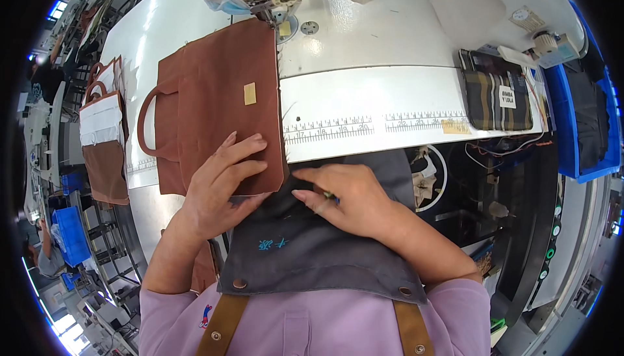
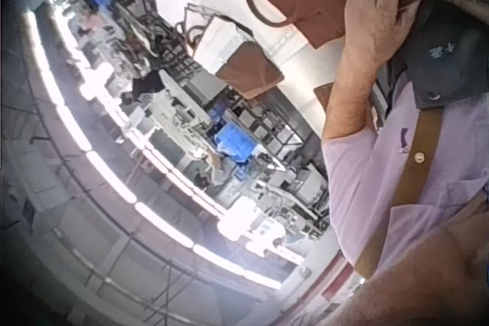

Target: The person sews the edges of brown tote bags using an industrial sewing machine. They guide the fabric under the needle, stitch along the seams, and trim excess threads with scissors. The person handles multiple bags, moving finished ones aside and picking up new ones from a stack.

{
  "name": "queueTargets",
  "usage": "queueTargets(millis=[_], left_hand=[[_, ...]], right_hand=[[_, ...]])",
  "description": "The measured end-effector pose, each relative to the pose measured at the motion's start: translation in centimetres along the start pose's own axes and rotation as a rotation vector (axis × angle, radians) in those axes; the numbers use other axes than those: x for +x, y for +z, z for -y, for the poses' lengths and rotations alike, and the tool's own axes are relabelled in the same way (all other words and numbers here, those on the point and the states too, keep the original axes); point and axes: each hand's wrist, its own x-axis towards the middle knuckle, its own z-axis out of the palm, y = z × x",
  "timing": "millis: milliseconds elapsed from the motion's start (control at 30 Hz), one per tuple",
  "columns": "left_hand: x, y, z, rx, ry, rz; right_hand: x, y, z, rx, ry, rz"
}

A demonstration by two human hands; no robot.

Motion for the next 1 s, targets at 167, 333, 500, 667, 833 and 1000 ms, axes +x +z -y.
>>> queueTargets(millis=[167, 333, 500, 667, 833, 1000], left_hand=[[-0.5, 0.6, 0.3, -0.247, -0.177, -0.303], [-1.0, 1.5, 0.1, -0.048, -0.069, -0.313], [-1.1, 3.4, -0.1, 0.388, 0.142, -0.246], [-1.2, 4.1, -0.2, 0.420, 0.149, -0.256], [-1.3, 4.2, -0.2, 0.498, 0.166, -0.221], [-1.4, 4.6, 0.1, 0.519, 0.194, -0.241]], right_hand=[[0.7, 2.4, -1.5, 0.532, 0.336, 0.038], [1.2, 3.2, -1.7, 0.710, 0.442, 0.050], [0.8, 3.5, -1.4, 0.732, 0.402, 0.006], [1.0, 2.6, -0.9, 0.723, 0.402, 0.064], [1.1, 2.3, -0.8, 0.743, 0.372, 0.095], [1.0, 1.4, -0.4, 0.576, 0.301, 0.156]])
